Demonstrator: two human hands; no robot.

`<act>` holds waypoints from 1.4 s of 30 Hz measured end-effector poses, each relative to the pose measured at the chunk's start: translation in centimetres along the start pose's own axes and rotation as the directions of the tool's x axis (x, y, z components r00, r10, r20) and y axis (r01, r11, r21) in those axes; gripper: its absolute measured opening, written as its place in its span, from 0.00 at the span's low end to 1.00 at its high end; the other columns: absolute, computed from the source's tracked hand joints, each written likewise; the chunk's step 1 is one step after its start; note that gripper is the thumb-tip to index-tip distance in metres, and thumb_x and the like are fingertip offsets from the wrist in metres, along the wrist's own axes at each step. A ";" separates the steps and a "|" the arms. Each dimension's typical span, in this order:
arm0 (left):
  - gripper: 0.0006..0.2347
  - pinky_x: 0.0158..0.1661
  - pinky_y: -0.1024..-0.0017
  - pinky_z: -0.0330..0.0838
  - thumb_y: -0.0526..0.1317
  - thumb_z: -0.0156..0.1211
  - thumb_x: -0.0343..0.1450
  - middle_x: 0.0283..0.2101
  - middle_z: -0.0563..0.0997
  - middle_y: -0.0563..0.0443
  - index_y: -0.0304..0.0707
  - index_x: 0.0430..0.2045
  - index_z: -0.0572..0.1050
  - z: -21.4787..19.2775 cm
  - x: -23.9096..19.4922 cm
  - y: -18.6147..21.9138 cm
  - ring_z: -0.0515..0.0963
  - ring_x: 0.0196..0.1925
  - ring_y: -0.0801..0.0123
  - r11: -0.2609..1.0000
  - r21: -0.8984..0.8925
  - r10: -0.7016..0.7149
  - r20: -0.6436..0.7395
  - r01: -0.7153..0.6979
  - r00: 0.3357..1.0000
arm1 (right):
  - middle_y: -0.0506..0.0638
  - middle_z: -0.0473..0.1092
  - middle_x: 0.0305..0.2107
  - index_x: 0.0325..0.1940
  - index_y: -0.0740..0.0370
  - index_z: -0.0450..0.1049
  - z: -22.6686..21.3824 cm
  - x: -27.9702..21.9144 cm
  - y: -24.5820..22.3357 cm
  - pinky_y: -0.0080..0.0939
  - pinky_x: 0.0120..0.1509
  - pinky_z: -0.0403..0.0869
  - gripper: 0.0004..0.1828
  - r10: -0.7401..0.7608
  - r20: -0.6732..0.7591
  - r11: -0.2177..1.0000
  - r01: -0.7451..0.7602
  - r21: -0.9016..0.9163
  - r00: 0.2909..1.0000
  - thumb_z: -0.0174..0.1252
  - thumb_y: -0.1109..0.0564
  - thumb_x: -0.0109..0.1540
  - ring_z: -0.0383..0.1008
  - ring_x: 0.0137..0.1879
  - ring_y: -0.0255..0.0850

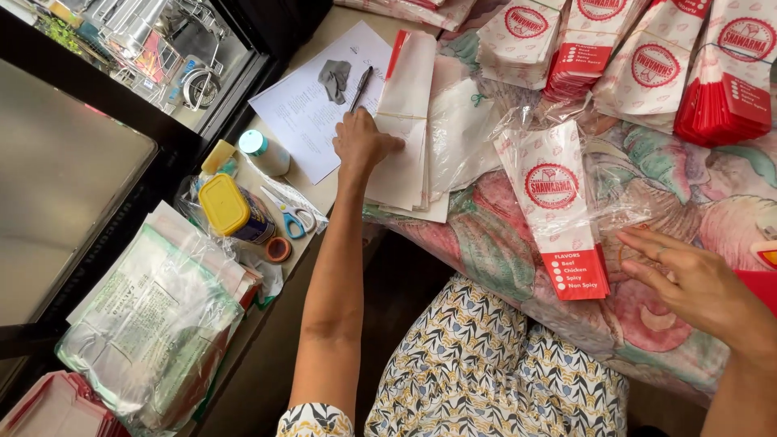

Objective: Sorting, folding, and stacking printed paper bags in a production environment.

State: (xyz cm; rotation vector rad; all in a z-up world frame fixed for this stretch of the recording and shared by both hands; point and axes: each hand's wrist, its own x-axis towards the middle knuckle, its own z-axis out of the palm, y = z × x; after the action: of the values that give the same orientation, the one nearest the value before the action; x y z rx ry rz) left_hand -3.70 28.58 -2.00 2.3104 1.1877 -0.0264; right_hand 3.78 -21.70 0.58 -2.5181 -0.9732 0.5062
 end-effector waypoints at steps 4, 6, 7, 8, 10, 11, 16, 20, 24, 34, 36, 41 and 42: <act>0.12 0.43 0.50 0.68 0.33 0.62 0.61 0.48 0.65 0.47 0.40 0.34 0.67 -0.1 -2.2 1.3 0.66 0.52 0.51 0.974 -0.101 0.175 -0.225 -0.201 0.959 | 0.50 0.76 0.59 0.58 0.62 0.80 -1.6 -1.6 -4.9 0.39 0.62 0.74 0.23 0.025 -0.201 0.997 -0.011 0.073 0.979 0.64 0.54 0.59 0.78 0.58 0.38; 0.11 0.36 0.53 0.65 0.27 0.58 0.60 0.45 0.66 0.46 0.38 0.32 0.66 -0.5 -4.1 2.1 0.68 0.46 0.51 0.949 -0.074 0.265 -0.332 -0.305 0.905 | 0.54 0.76 0.55 0.58 0.65 0.78 -1.6 -1.0 -7.1 0.39 0.63 0.76 0.23 -0.099 -0.253 0.984 0.133 0.119 0.962 0.64 0.57 0.59 0.79 0.55 0.40; 0.12 0.28 0.56 0.63 0.22 0.54 0.59 0.42 0.67 0.45 0.36 0.30 0.66 -0.7 -5.1 2.5 0.71 0.39 0.51 0.917 -0.039 0.343 -0.434 -0.398 0.833 | 0.58 0.78 0.52 0.58 0.69 0.77 -1.7 -0.8 -8.1 0.39 0.64 0.77 0.23 -0.222 -0.308 0.948 0.279 0.153 0.925 0.64 0.60 0.59 0.80 0.52 0.42; 0.12 0.28 0.56 0.63 0.22 0.54 0.59 0.42 0.67 0.45 0.36 0.30 0.66 -0.7 -5.6 2.9 0.71 0.39 0.51 0.913 -0.036 0.352 -0.432 -0.406 0.830 | 0.58 0.78 0.52 0.58 0.69 0.77 -1.4 -0.2 -8.8 0.39 0.64 0.77 0.23 -0.216 -0.315 0.949 0.274 0.154 0.924 0.64 0.60 0.59 0.80 0.52 0.42; 0.20 0.15 0.62 0.55 0.19 0.63 0.59 0.41 0.68 0.46 0.34 0.41 0.69 -0.7 -6.7 3.5 0.74 0.32 0.55 0.860 0.211 0.496 -0.554 -0.464 0.668 | 0.59 0.79 0.49 0.56 0.66 0.77 -0.6 0.8 -10.1 0.35 0.53 0.82 0.20 -0.218 -0.265 0.921 0.288 0.263 0.939 0.62 0.60 0.61 0.83 0.43 0.42; 0.20 0.15 0.62 0.55 0.19 0.63 0.59 0.41 0.68 0.46 0.34 0.41 0.69 -0.6 -6.6 3.6 0.74 0.32 0.55 0.857 0.213 0.502 -0.551 -0.469 0.667 | 0.59 0.79 0.49 0.56 0.66 0.77 -0.1 1.2 -10.7 0.35 0.53 0.82 0.20 -0.212 -0.268 0.922 0.284 0.265 0.940 0.62 0.60 0.61 0.83 0.43 0.42; 0.24 0.32 0.55 0.66 0.16 0.47 0.58 0.46 0.69 0.47 0.37 0.45 0.76 0.1 -3.5 2.4 0.71 0.46 0.51 0.919 0.001 0.373 -0.327 -0.395 0.868 | 0.49 0.82 0.44 0.52 0.61 0.82 1.9 3.4 -12.9 0.36 0.45 0.75 0.16 -0.192 -0.236 0.903 0.266 0.338 0.952 0.66 0.58 0.60 0.79 0.36 0.34; 0.20 0.48 0.55 0.61 0.24 0.60 0.51 0.49 0.63 0.49 0.41 0.36 0.80 0.0 -2.9 1.8 0.61 0.54 0.51 0.913 0.259 0.392 -0.350 -0.314 0.851 | 0.57 0.81 0.40 0.52 0.62 0.82 2.7 3.0 -12.6 0.46 0.45 0.81 0.13 -0.158 -0.251 0.828 0.267 0.494 0.955 0.64 0.59 0.63 0.84 0.43 0.45; 0.12 0.45 0.55 0.60 0.44 0.71 0.59 0.43 0.67 0.51 0.44 0.32 0.82 1.4 -1.2 1.1 0.63 0.50 0.57 0.882 0.303 0.455 -0.344 -0.362 0.821 | 0.58 0.81 0.38 0.51 0.62 0.82 3.0 2.6 -12.3 0.47 0.44 0.81 0.13 -0.131 -0.250 0.840 0.241 0.487 0.959 0.64 0.58 0.63 0.84 0.42 0.46; 0.08 0.31 0.74 0.70 0.42 0.69 0.72 0.24 0.78 0.51 0.40 0.35 0.78 -7.0 -15.7 6.0 0.76 0.28 0.72 0.465 -0.618 0.607 -0.300 -0.634 0.736 | 0.63 0.55 0.70 0.77 0.70 0.51 4.5 4.9 -13.1 0.56 0.75 0.63 0.49 -0.124 -0.514 0.539 0.493 0.683 0.848 0.68 0.52 0.59 0.61 0.72 0.55; 0.09 0.30 0.75 0.73 0.41 0.71 0.68 0.24 0.79 0.52 0.38 0.33 0.78 -3.6 -16.9 6.8 0.79 0.27 0.73 0.329 -0.851 0.581 -0.159 -0.410 0.798 | 0.61 0.56 0.69 0.78 0.69 0.48 3.5 3.8 -15.0 0.55 0.73 0.67 0.51 -0.121 -0.535 0.473 0.523 0.709 0.836 0.69 0.55 0.57 0.65 0.70 0.53; 0.13 0.31 0.71 0.77 0.41 0.71 0.68 0.27 0.80 0.49 0.32 0.40 0.77 3.0 -22.4 7.7 0.81 0.27 0.68 0.197 -0.979 0.524 0.146 0.048 0.839 | 0.55 0.79 0.37 0.63 0.66 0.71 2.8 0.1 -15.1 0.36 0.34 0.79 0.24 0.085 -0.445 0.703 0.263 0.661 0.891 0.63 0.63 0.63 0.82 0.34 0.38; 0.22 0.44 0.63 0.75 0.41 0.69 0.69 0.42 0.76 0.35 0.23 0.51 0.70 4.3 -23.4 7.4 0.80 0.42 0.54 0.321 -0.940 0.492 0.057 -0.120 0.869 | 0.55 0.79 0.37 0.62 0.63 0.74 3.3 -0.4 -14.4 0.38 0.33 0.78 0.23 0.089 -0.517 0.833 0.221 0.507 0.852 0.63 0.61 0.62 0.82 0.37 0.43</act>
State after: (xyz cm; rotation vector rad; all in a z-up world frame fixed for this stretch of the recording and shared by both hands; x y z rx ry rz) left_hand -11.44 5.60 3.62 1.3414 0.3156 0.3073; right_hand -5.96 -11.41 4.73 -1.9175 -0.5871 0.0375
